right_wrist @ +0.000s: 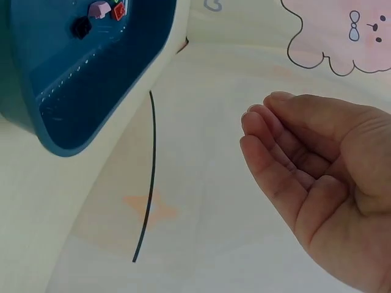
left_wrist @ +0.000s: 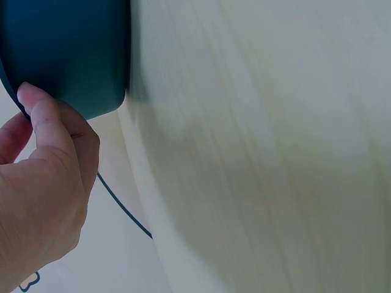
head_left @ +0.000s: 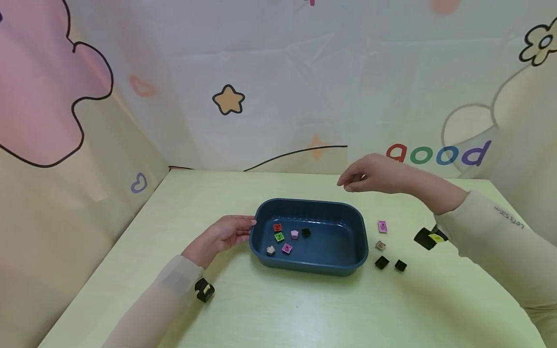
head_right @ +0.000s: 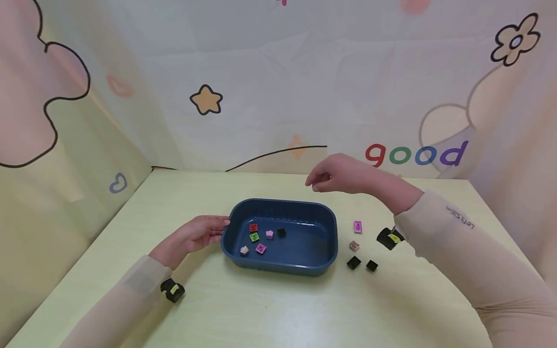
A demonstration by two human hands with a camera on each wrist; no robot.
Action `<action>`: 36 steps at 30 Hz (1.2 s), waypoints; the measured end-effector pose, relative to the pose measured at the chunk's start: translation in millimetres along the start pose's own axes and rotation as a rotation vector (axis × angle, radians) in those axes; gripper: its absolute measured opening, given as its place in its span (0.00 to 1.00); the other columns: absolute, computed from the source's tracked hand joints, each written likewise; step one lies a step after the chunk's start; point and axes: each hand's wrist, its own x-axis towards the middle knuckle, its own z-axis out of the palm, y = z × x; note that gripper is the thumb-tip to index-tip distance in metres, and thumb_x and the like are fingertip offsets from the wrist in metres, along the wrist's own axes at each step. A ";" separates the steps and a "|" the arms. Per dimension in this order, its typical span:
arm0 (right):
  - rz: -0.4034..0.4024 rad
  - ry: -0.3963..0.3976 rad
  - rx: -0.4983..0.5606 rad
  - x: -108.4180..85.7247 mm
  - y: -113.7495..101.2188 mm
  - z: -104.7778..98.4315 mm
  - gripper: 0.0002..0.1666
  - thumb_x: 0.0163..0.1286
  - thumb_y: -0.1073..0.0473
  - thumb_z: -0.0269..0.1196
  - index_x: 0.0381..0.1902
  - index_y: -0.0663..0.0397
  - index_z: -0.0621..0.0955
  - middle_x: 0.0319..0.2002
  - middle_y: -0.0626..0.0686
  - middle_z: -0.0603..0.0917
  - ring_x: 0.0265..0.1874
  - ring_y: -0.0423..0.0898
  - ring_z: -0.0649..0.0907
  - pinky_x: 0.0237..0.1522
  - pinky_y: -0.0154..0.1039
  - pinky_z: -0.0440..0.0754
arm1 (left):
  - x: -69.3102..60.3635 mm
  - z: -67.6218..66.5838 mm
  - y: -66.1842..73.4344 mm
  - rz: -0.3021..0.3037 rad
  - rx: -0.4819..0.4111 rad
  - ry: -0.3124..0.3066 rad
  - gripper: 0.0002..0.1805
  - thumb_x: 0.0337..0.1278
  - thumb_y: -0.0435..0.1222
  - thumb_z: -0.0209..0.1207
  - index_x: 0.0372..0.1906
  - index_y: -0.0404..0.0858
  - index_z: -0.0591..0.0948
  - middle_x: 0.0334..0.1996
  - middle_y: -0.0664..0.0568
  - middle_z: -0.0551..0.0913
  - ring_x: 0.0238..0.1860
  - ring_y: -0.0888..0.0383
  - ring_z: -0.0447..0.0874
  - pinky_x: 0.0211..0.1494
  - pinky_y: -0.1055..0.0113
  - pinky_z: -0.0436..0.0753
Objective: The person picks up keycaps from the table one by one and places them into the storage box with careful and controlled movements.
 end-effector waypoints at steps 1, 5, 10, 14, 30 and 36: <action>0.005 0.003 -0.004 -2.6 0.9 -1.0 0.14 0.70 0.63 0.67 0.52 0.60 0.87 0.42 0.53 0.91 0.40 0.45 0.88 0.50 0.49 0.90 | -0.1 -0.3 -0.4 -0.002 0.000 0.004 0.25 0.77 0.32 0.51 0.72 0.25 0.68 0.29 0.60 0.87 0.29 0.67 0.86 0.38 0.78 0.88; 0.046 0.022 -0.008 -16.2 7.6 -3.6 0.15 0.71 0.62 0.67 0.53 0.60 0.87 0.43 0.52 0.91 0.39 0.44 0.87 0.47 0.43 0.90 | 0.5 -0.4 -1.8 -0.002 -0.002 0.005 0.25 0.77 0.32 0.51 0.72 0.25 0.69 0.29 0.60 0.87 0.29 0.68 0.85 0.38 0.78 0.88; 0.126 0.054 0.023 -39.8 17.6 -1.0 0.15 0.71 0.61 0.66 0.54 0.58 0.86 0.45 0.50 0.90 0.40 0.41 0.87 0.40 0.29 0.85 | 1.6 0.8 -2.1 0.001 -0.012 -0.008 0.25 0.77 0.31 0.51 0.72 0.24 0.68 0.27 0.60 0.87 0.28 0.68 0.85 0.37 0.79 0.87; 0.166 0.094 0.037 -59.8 28.0 7.3 0.14 0.72 0.60 0.66 0.54 0.55 0.87 0.44 0.48 0.91 0.39 0.37 0.87 0.39 0.27 0.85 | 0.7 0.9 -0.8 0.001 -0.013 -0.012 0.25 0.78 0.31 0.51 0.72 0.24 0.68 0.27 0.59 0.87 0.28 0.68 0.85 0.36 0.78 0.87; 0.214 0.113 0.119 -103.4 62.9 45.8 0.15 0.72 0.61 0.66 0.53 0.58 0.86 0.44 0.51 0.91 0.35 0.27 0.82 0.38 0.28 0.85 | 0.3 0.9 1.3 -0.004 -0.008 -0.006 0.25 0.77 0.31 0.52 0.72 0.24 0.68 0.28 0.58 0.87 0.28 0.67 0.85 0.36 0.78 0.87; 0.249 0.081 0.137 -110.7 68.3 56.3 0.16 0.73 0.59 0.65 0.54 0.61 0.86 0.46 0.55 0.90 0.36 0.27 0.82 0.38 0.27 0.85 | 0.1 0.9 1.2 -0.010 -0.007 0.001 0.25 0.77 0.31 0.52 0.72 0.24 0.68 0.27 0.59 0.87 0.27 0.67 0.85 0.36 0.78 0.87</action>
